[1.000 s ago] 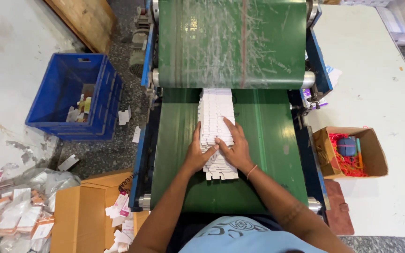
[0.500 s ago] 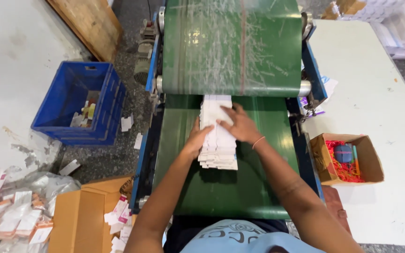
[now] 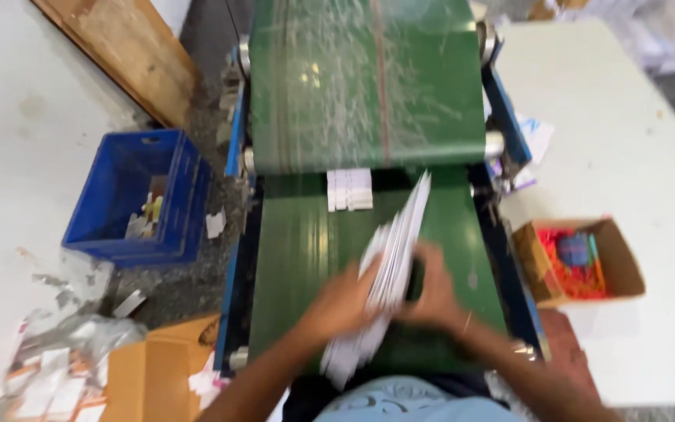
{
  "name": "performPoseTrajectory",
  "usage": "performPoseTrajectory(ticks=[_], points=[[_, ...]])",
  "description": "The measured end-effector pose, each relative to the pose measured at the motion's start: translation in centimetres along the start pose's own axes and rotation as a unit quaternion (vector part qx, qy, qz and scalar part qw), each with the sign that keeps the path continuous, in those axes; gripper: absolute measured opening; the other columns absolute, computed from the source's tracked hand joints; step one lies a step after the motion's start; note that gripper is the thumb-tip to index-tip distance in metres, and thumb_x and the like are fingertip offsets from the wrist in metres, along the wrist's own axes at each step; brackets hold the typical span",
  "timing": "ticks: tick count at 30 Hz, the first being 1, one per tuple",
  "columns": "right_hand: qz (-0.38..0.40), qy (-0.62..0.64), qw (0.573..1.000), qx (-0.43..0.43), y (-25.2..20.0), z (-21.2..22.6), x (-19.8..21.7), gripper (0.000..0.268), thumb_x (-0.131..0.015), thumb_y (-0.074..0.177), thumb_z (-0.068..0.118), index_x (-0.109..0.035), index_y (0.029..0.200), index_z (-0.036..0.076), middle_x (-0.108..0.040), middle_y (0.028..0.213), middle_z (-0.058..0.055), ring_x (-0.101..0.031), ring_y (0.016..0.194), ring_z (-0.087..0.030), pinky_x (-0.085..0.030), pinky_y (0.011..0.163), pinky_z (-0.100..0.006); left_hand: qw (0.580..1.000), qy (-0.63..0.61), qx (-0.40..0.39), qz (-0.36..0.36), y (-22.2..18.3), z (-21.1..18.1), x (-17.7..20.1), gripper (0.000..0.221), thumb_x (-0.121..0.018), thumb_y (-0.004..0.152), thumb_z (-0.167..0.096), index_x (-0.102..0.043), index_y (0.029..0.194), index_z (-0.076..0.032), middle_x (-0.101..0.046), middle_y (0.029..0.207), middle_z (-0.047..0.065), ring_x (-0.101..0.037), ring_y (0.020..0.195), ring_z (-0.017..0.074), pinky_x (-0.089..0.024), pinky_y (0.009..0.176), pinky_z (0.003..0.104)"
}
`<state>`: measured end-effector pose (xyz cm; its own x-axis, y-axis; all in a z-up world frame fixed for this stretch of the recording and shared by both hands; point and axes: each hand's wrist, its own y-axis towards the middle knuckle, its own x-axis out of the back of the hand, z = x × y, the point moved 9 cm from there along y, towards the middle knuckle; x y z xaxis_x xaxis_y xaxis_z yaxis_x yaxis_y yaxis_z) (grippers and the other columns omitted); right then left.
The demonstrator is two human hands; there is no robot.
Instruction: The person organizes and stacks flattened product boxes on a conveyor belt, then folds one of the boxes into its three-dimensional shape.
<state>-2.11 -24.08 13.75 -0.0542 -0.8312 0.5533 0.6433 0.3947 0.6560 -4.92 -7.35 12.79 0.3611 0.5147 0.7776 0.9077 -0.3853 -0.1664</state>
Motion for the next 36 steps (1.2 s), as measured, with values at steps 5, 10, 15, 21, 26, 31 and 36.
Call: performPoseTrajectory(ticks=[5, 10, 15, 21, 26, 31, 36], points=[[0.102, -0.039, 0.992, -0.055, 4.5, -5.0, 5.3, 0.122, -0.090, 0.062, 0.051, -0.030, 0.157, 0.004, -0.037, 0.156, -0.027, -0.042, 0.145, -0.044, -0.037, 0.120, -0.050, 0.968, -0.092, -0.196, -0.123, 8.1, -0.1, 2.5, 0.136, -0.095, 0.061, -0.060, -0.022, 0.160, -0.004, -0.038, 0.152, 0.037, -0.048, 0.137, 0.0496, -0.043, 0.114, 0.051], [0.142, -0.018, 0.989, -0.047, 3.1, -4.3, 4.9, 0.121, -0.093, 0.061, 0.051, -0.034, 0.159, 0.013, -0.034, 0.157, -0.031, -0.036, 0.148, -0.047, -0.035, 0.119, -0.051, 0.947, -0.064, -0.254, -0.186, 8.3, -3.1, 1.7, 0.143, -0.100, 0.052, -0.050, -0.019, 0.160, -0.003, -0.026, 0.156, 0.043, -0.034, 0.142, 0.0561, -0.039, 0.112, 0.053], [0.126, -0.031, 0.991, -0.022, 3.2, -3.7, 5.0, 0.115, -0.093, 0.059, 0.051, -0.042, 0.155, 0.014, -0.034, 0.156, -0.033, -0.036, 0.146, -0.050, -0.034, 0.117, -0.052, 0.964, -0.026, -0.213, -0.154, 9.8, -4.2, 1.0, 0.144, -0.095, 0.052, -0.048, -0.013, 0.161, -0.001, -0.028, 0.160, 0.041, -0.048, 0.132, 0.0547, -0.045, 0.109, 0.052], [0.095, -0.028, 0.988, -0.122, 5.7, -4.3, 7.2, 0.103, -0.084, 0.061, 0.061, -0.053, 0.149, 0.020, -0.048, 0.151, -0.026, -0.059, 0.131, -0.043, -0.050, 0.111, -0.046, 0.941, -0.053, -0.233, -0.238, 10.1, -4.1, 2.9, 0.137, -0.097, 0.060, -0.056, -0.022, 0.163, -0.008, -0.037, 0.159, 0.033, -0.053, 0.140, 0.0502, -0.050, 0.112, 0.050], [0.137, -0.063, 0.984, -0.098, 5.1, -4.5, 5.9, 0.104, -0.088, 0.059, 0.056, -0.054, 0.149, 0.018, -0.048, 0.149, -0.029, -0.058, 0.128, -0.046, -0.049, 0.107, -0.047, 0.952, -0.063, -0.217, -0.205, 9.6, -3.8, 2.4, 0.131, -0.095, 0.060, -0.054, -0.024, 0.162, -0.011, -0.036, 0.160, 0.033, -0.055, 0.136, 0.0494, -0.053, 0.105, 0.051], [0.130, 0.008, 0.990, -0.050, 4.7, -4.1, 4.7, 0.104, -0.088, 0.066, 0.055, -0.050, 0.153, 0.014, -0.046, 0.151, -0.031, -0.054, 0.135, -0.047, -0.046, 0.111, -0.049, 0.960, -0.001, -0.188, -0.207, 10.1, -3.1, 1.5, 0.141, -0.098, 0.053, -0.050, -0.015, 0.161, -0.013, -0.025, 0.158, 0.039, -0.048, 0.134, 0.0551, -0.052, 0.101, 0.053], [0.134, 0.011, 0.991, -0.021, 7.7, -2.9, 4.6, 0.107, -0.087, 0.075, 0.048, -0.040, 0.161, 0.007, -0.053, 0.155, -0.032, -0.055, 0.140, -0.047, -0.044, 0.115, -0.050, 0.951, -0.017, -0.229, -0.206, 10.9, -3.9, 0.4, 0.150, -0.097, 0.050, -0.049, -0.006, 0.163, -0.010, -0.019, 0.163, 0.040, -0.047, 0.136, 0.0536, -0.051, 0.104, 0.050]])
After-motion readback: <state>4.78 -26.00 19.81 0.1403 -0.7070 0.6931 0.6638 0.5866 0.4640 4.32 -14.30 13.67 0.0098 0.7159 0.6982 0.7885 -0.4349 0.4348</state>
